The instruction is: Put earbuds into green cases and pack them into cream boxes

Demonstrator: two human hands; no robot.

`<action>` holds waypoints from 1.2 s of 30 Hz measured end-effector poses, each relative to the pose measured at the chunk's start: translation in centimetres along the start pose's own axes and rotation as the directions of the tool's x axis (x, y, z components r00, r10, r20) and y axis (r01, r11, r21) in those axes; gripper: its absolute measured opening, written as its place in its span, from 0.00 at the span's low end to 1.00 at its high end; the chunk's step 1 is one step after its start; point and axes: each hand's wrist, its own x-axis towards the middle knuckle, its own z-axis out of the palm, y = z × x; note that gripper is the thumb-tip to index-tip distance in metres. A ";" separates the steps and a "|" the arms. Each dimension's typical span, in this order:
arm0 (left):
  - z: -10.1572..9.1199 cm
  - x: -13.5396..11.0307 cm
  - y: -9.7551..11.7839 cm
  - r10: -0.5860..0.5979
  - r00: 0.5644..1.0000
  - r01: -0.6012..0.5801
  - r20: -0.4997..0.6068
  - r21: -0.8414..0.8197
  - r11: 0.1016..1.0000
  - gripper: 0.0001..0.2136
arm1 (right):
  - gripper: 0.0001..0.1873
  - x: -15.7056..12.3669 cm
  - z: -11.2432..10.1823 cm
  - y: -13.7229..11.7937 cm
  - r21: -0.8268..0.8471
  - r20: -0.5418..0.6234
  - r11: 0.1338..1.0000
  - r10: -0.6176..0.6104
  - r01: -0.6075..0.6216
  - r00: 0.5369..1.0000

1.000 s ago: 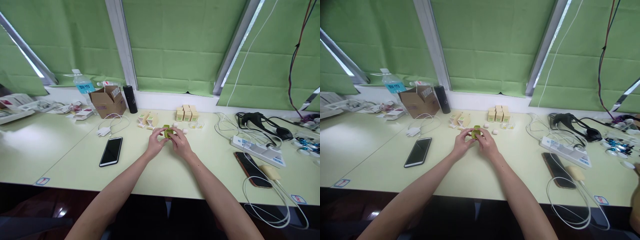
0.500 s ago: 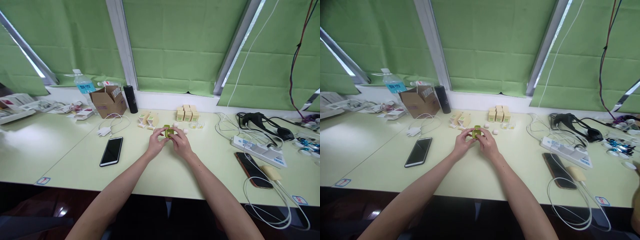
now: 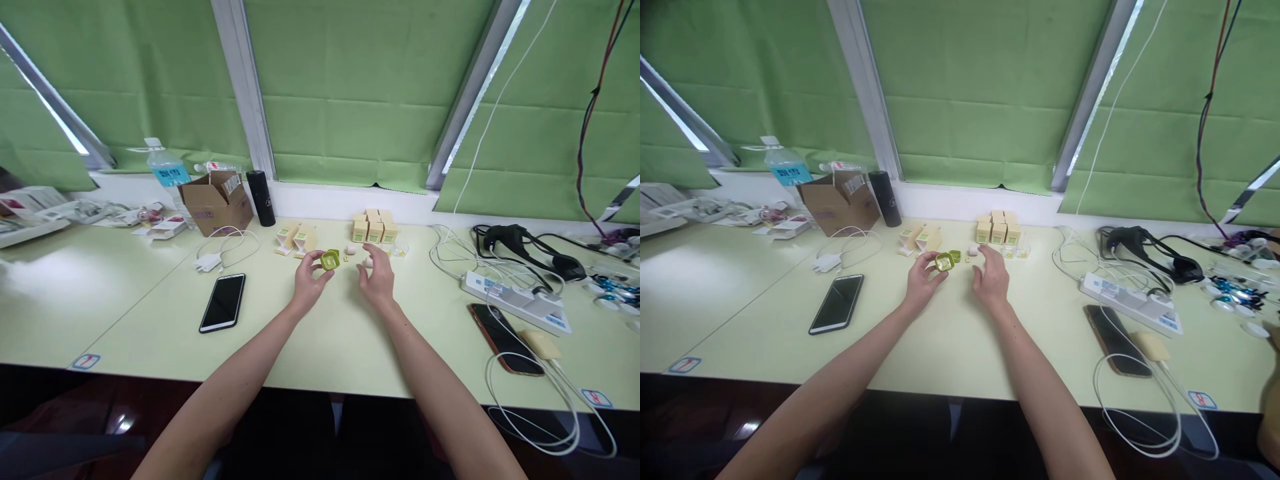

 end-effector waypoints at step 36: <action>0.0 -0.4 -0.1 0.103 0.994 -0.107 0.027 0.211 0.972 0.20 | 0.22 0.6 1.5 -3.2 0.563 0.322 0.595 0.481 -0.574 0.815</action>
